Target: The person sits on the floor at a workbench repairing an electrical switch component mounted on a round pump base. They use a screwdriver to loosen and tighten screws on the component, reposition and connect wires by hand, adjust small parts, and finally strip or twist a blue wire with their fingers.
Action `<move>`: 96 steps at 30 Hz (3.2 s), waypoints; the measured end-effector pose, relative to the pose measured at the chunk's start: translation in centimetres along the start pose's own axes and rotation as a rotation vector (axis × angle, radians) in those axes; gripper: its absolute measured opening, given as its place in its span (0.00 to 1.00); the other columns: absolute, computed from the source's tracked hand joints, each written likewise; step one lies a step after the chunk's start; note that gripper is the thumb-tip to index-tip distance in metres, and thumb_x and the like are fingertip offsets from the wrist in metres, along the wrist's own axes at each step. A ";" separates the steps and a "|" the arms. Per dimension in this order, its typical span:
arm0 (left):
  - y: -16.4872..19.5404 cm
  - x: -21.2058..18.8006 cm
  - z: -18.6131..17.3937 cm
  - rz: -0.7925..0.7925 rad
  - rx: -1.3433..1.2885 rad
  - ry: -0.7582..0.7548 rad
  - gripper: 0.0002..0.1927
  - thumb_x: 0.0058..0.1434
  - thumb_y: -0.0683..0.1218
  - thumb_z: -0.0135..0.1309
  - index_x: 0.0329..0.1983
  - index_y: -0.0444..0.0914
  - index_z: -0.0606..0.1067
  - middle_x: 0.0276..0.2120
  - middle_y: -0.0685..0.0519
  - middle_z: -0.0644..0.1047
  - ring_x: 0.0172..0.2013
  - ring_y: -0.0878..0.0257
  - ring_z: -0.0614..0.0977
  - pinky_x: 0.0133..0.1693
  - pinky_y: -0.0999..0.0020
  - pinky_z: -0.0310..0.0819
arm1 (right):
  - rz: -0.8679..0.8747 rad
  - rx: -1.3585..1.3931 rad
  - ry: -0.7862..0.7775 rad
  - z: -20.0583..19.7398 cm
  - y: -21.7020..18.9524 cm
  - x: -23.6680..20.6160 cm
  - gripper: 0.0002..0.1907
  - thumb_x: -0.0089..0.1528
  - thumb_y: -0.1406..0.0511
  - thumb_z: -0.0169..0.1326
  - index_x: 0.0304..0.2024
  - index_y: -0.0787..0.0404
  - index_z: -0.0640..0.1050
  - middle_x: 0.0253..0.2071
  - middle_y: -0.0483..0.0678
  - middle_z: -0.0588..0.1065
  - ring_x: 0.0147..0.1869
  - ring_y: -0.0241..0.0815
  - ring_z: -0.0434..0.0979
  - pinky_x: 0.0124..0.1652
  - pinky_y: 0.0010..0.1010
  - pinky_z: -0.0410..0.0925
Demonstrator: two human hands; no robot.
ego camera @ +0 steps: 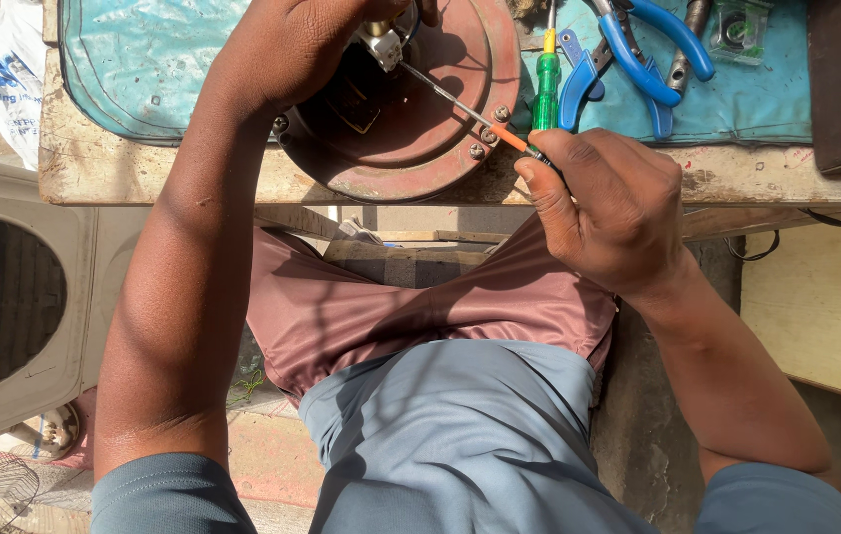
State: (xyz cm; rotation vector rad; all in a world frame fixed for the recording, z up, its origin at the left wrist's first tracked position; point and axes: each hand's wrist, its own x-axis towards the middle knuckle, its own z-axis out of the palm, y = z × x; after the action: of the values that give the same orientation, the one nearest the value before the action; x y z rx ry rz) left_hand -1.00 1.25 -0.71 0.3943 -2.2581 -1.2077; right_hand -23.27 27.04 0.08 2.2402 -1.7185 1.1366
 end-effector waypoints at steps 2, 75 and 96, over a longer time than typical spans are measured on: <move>-0.1 0.0 0.1 -0.006 -0.119 -0.008 0.18 0.83 0.52 0.47 0.51 0.32 0.77 0.43 0.52 0.80 0.46 0.65 0.81 0.52 0.68 0.76 | 0.396 0.428 -0.057 0.0 -0.1 0.0 0.07 0.75 0.67 0.60 0.48 0.67 0.81 0.30 0.46 0.74 0.32 0.36 0.70 0.32 0.29 0.62; 2.4 1.4 1.1 0.022 -0.001 -0.089 0.16 0.75 0.48 0.46 0.54 0.34 0.78 0.38 0.51 0.80 0.40 0.66 0.82 0.44 0.70 0.77 | 0.037 -0.241 -0.187 -1.3 -3.6 2.4 0.11 0.67 0.71 0.60 0.51 0.67 0.78 0.32 0.52 0.70 0.30 0.46 0.72 0.31 0.34 0.64; 2.9 1.5 0.8 0.121 0.026 -0.116 0.15 0.76 0.48 0.46 0.50 0.32 0.77 0.38 0.49 0.78 0.40 0.61 0.81 0.44 0.66 0.76 | 0.740 0.738 -0.273 -2.2 -1.8 2.1 0.07 0.69 0.69 0.56 0.47 0.67 0.80 0.33 0.44 0.74 0.32 0.27 0.69 0.30 0.23 0.63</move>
State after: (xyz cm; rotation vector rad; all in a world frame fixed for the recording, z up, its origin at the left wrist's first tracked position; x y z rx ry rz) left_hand -2.66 2.67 1.88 0.1986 -2.3616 -1.1673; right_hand -22.64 27.11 3.59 2.1997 -2.7315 1.9446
